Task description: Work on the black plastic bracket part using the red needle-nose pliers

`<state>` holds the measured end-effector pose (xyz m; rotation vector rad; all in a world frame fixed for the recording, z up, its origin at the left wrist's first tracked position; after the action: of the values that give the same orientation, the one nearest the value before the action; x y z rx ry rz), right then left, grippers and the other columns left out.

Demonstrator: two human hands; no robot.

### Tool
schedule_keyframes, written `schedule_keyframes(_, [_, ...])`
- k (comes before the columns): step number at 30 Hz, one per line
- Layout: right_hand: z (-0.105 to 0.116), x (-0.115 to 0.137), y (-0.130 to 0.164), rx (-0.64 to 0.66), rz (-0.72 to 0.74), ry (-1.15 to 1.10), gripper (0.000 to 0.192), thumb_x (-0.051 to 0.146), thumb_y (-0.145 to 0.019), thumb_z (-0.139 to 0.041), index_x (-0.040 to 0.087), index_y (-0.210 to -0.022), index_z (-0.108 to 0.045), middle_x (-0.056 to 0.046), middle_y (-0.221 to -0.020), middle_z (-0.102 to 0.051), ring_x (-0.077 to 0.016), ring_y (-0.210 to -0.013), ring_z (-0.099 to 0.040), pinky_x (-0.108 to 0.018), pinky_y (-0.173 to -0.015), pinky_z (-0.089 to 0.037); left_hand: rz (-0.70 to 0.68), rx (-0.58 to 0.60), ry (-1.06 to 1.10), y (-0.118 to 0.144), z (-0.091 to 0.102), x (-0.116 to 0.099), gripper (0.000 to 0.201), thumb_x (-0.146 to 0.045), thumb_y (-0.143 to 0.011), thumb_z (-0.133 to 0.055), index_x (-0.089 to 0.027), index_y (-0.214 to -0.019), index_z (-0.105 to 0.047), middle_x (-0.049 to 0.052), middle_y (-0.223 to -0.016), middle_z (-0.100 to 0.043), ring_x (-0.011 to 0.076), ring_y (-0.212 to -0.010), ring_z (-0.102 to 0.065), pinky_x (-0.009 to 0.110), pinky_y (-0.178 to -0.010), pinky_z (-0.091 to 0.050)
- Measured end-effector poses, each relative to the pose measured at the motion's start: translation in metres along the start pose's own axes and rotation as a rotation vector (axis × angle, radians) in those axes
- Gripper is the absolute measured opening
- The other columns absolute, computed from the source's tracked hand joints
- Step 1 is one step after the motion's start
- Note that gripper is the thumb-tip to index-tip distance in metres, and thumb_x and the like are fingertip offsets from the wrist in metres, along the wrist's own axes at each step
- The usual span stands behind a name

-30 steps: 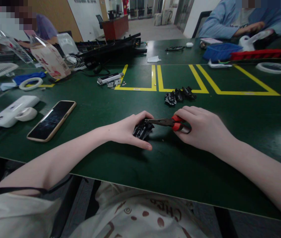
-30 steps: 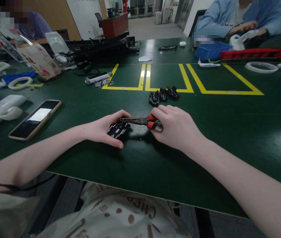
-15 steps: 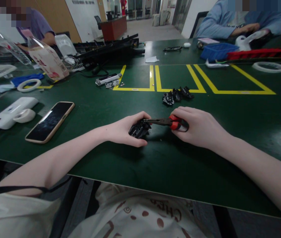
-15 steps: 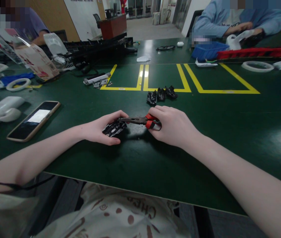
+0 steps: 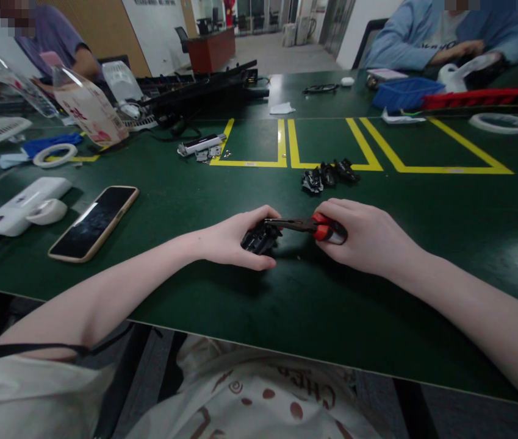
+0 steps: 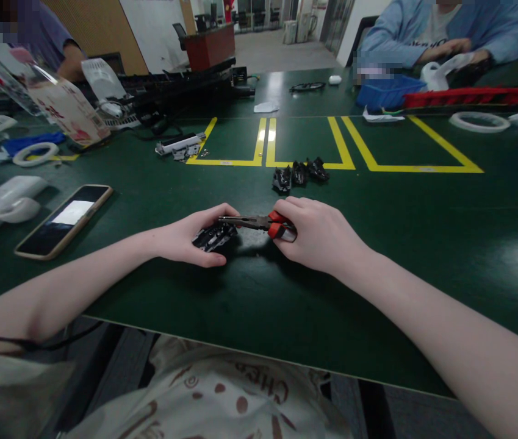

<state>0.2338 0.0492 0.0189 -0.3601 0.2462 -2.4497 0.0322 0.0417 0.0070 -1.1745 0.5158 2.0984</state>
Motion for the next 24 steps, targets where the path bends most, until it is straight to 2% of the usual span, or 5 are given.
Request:
schedule_keyframes(10, [0.001, -0.001, -0.001, 0.025, -0.024, -0.030, 0.016, 0.034, -0.078, -0.053, 0.021, -0.088, -0.055, -0.007, -0.088, -0.064, -0.0214, -0.076, -0.058, -0.034, -0.063, -0.044, 0.002, 0.004, 0.006, 0.000, 0.001, -0.001, 0.054, -0.039, -0.076, -0.077, -0.021, -0.119, -0.051, 0.005, -0.115, -0.062, 0.0255, -0.104, -0.060, 0.039, -0.091, -0.048])
schedule_keyframes(24, [-0.008, -0.001, 0.000, 0.049, -0.062, -0.091, 0.018, 0.034, -0.077, -0.053, 0.020, -0.088, -0.056, -0.006, -0.088, -0.062, -0.0206, -0.075, -0.056, -0.033, -0.063, -0.043, 0.006, 0.019, -0.007, -0.003, 0.001, 0.002, 0.056, -0.041, -0.077, -0.078, -0.020, -0.121, -0.051, 0.005, -0.110, -0.063, 0.0241, -0.099, -0.060, 0.036, -0.085, -0.046])
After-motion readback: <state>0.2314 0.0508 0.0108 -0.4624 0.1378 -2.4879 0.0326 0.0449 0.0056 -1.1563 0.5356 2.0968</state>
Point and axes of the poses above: each hand's wrist, its own y-axis away from the middle knuckle, its own z-axis out of the back of the hand, x = y × z, the point moved 5 cm from there along -y, towards the middle knuckle
